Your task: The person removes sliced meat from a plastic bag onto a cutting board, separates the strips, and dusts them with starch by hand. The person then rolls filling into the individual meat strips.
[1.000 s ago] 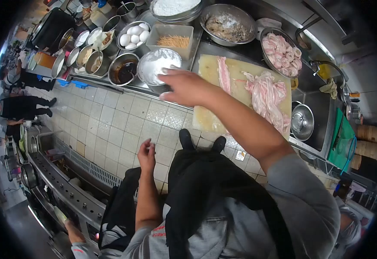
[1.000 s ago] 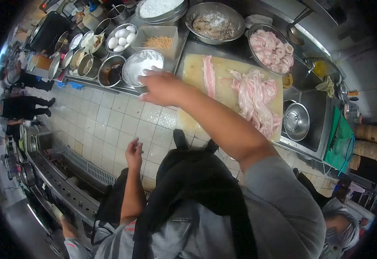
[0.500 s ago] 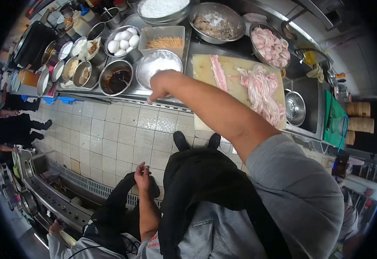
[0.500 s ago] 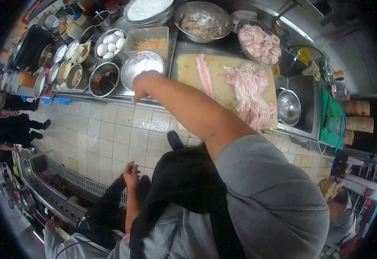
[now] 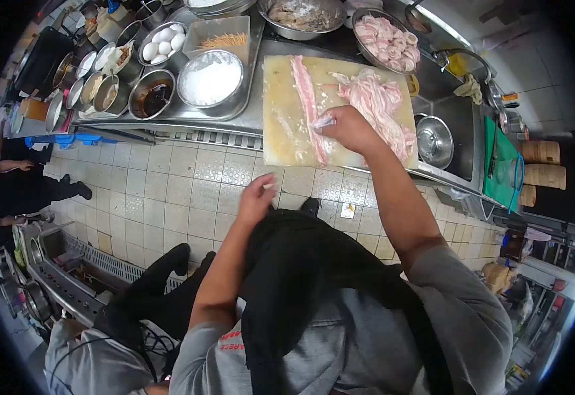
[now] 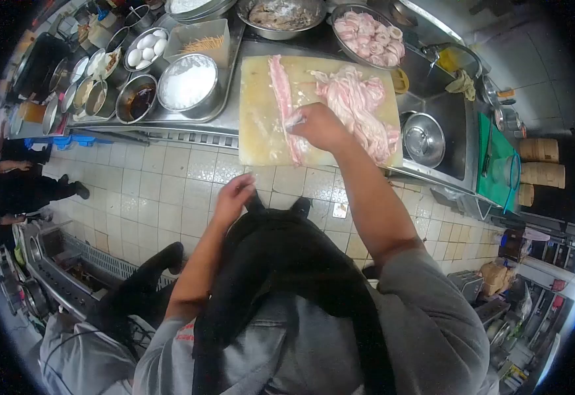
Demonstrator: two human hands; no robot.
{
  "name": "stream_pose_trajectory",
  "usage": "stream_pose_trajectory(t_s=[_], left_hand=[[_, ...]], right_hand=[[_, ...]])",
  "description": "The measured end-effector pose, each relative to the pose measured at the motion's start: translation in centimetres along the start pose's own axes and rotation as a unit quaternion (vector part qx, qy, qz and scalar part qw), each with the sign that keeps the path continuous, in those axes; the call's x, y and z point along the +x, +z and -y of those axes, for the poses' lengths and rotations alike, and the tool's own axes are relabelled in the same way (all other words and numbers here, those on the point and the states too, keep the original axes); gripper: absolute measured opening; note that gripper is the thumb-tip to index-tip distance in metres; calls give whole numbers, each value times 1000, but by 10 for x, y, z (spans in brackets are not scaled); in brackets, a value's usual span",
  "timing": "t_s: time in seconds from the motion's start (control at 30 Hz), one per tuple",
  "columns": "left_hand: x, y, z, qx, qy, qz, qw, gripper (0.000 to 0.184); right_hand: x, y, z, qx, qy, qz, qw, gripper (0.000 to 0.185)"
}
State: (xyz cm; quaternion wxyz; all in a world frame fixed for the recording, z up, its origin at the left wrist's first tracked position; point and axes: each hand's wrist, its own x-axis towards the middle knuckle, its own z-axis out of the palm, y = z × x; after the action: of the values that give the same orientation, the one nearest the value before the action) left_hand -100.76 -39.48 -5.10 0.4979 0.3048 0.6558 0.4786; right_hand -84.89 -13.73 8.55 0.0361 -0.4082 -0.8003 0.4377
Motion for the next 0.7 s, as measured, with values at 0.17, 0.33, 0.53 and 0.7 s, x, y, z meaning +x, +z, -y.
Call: stream_pose_trajectory(t_s=[0.17, 0.33, 0.53, 0.7], left_hand=[[20, 96, -45, -128, -68, 63, 987, 41], [31, 122, -49, -204, -104, 48, 972, 30], [18, 125, -58, -100, -51, -1, 994, 20], [-9, 116, -83, 116, 84, -49, 988, 18]], right_hand=[[-6, 15, -44, 75, 3, -97, 992, 27], [-44, 16, -40, 73, -21, -29, 997, 27], [-67, 32, -45, -148, -201, -36, 968, 43], [-77, 37, -39, -231, -219, -52, 947, 45]])
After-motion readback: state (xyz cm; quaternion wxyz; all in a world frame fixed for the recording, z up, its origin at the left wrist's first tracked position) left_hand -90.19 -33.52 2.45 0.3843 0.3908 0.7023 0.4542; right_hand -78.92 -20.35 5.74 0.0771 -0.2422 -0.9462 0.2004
